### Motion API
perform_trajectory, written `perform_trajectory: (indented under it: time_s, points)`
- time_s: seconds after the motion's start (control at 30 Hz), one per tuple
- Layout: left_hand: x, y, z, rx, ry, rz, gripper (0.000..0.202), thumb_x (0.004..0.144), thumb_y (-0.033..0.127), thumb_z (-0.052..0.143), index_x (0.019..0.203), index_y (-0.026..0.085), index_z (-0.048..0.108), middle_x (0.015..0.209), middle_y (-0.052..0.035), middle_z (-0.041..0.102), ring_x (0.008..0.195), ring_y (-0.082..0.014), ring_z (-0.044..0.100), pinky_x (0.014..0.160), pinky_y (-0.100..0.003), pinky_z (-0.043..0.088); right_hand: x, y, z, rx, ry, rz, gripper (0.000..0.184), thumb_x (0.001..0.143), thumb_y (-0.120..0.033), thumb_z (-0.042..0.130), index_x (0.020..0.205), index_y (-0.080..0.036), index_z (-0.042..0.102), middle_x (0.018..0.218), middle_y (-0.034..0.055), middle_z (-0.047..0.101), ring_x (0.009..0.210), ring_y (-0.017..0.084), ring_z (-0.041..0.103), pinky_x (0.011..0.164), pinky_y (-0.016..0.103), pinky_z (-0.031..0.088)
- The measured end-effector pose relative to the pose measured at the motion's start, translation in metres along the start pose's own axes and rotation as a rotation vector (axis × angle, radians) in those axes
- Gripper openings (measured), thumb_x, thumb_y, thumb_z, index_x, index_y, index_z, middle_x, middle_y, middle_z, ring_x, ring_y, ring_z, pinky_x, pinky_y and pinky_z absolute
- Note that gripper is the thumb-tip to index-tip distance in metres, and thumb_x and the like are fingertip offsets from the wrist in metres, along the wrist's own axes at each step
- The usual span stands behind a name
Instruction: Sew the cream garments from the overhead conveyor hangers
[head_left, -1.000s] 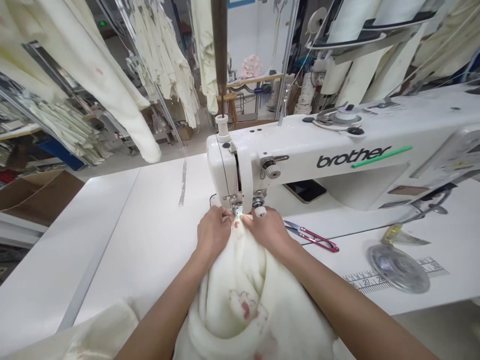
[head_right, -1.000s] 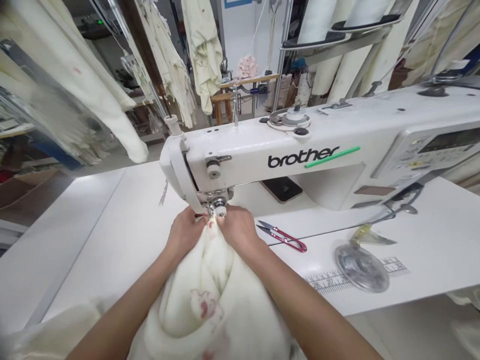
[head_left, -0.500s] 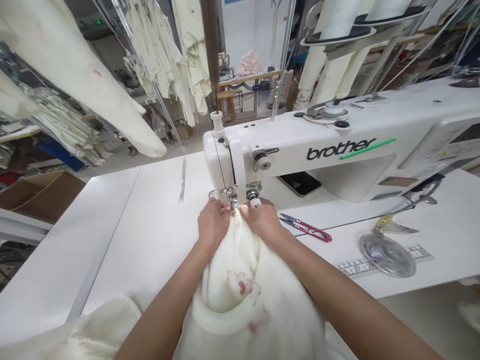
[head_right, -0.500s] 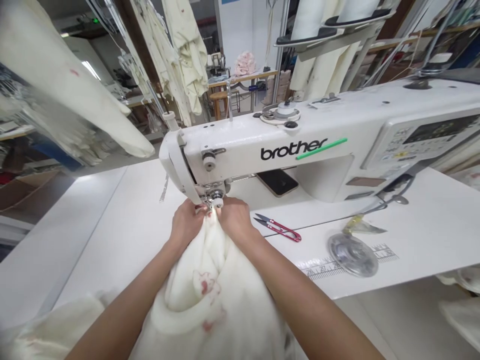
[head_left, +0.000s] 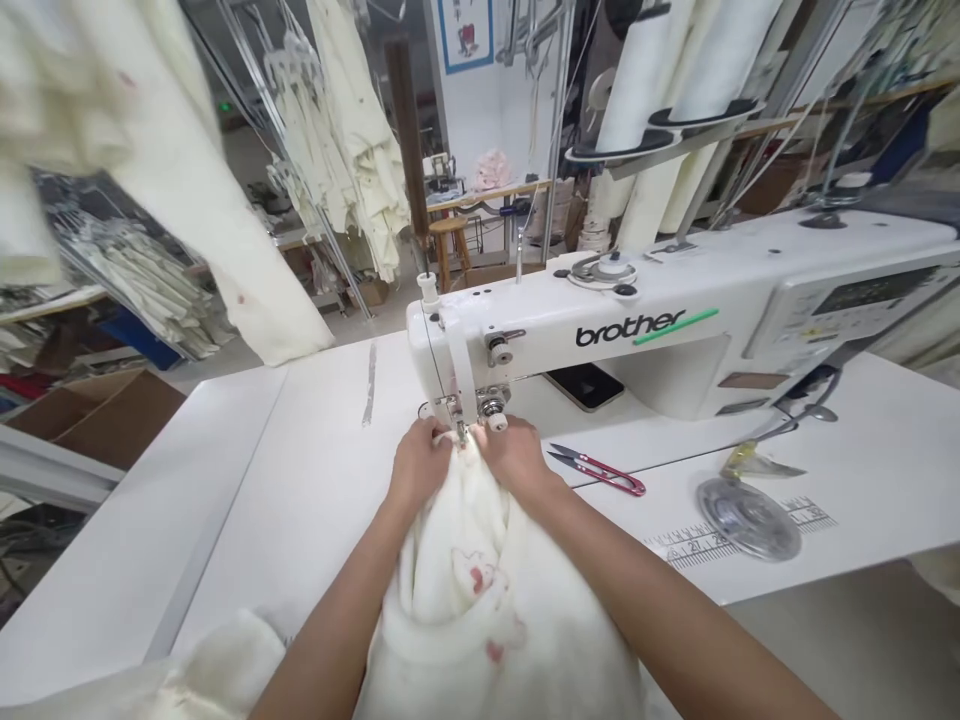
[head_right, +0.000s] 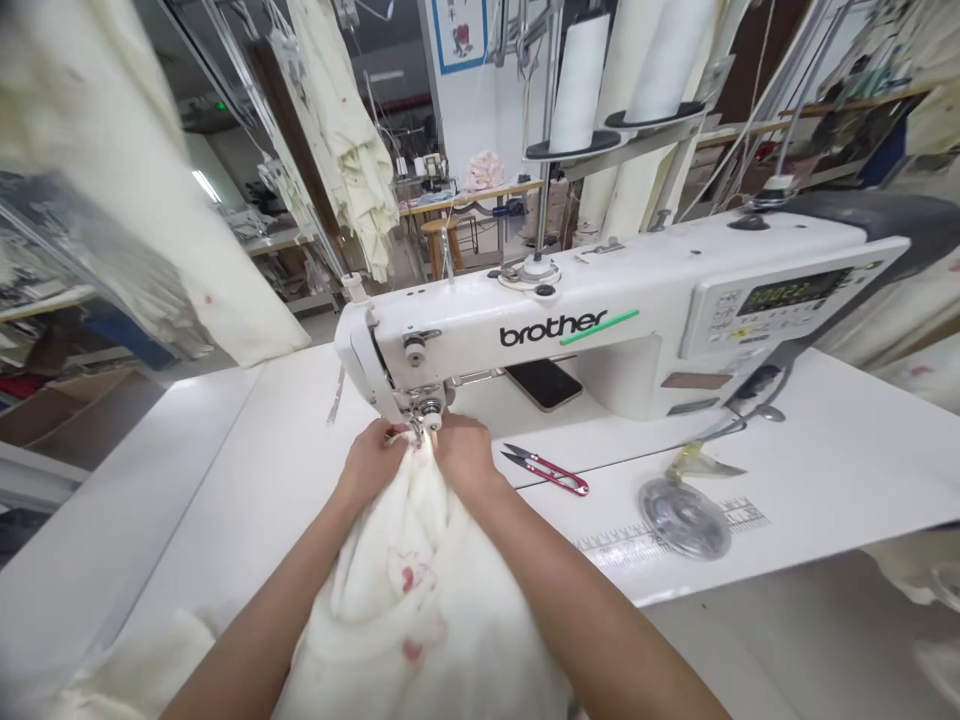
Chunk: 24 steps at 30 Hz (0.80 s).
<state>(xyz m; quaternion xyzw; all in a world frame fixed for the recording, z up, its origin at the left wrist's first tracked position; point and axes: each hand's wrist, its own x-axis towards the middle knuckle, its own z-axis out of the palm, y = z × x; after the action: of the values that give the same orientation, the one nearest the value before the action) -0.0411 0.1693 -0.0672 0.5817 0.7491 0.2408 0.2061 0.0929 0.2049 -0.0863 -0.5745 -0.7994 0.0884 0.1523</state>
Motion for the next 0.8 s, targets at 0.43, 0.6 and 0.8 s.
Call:
perform_trajectory:
  time_s: [0.43, 0.6, 0.8]
  points:
    - [0.001, 0.000, 0.001, -0.033, 0.029, 0.002, 0.013, 0.078, 0.023, 0.046, 0.078, 0.018, 0.058, 0.091, -0.0037, 0.063, 0.083, -0.0174, 0.057, 0.071, -0.027, 0.041, -0.005, 0.003, -0.016, 0.182, -0.042, -0.007, 0.017, 0.087, -0.026, 0.047, 0.083, -0.016, 0.060, 0.076, 0.0068, 0.064, 0.070, 0.019, 0.059, 0.058, 0.024, 0.034]
    - [0.001, 0.002, -0.001, -0.031, 0.017, -0.003, 0.013, 0.078, 0.023, 0.047, 0.079, 0.018, 0.059, 0.091, -0.0039, 0.063, 0.083, -0.0177, 0.058, 0.071, -0.027, 0.041, -0.012, 0.014, -0.032, 0.353, -0.067, -0.065, 0.032, 0.096, -0.029, 0.025, 0.095, -0.015, 0.053, 0.082, 0.0059, 0.062, 0.072, 0.017, 0.058, 0.061, 0.023, 0.037]
    - [0.001, 0.003, -0.002, -0.032, 0.014, -0.016, 0.012, 0.078, 0.024, 0.047, 0.078, 0.018, 0.057, 0.088, -0.0043, 0.063, 0.083, -0.0186, 0.058, 0.068, -0.027, 0.040, -0.009, 0.015, -0.031, 0.424, -0.078, -0.039, 0.027, 0.095, -0.025, 0.022, 0.094, -0.014, 0.047, 0.079, 0.0072, 0.059, 0.070, 0.019, 0.055, 0.061, 0.024, 0.036]
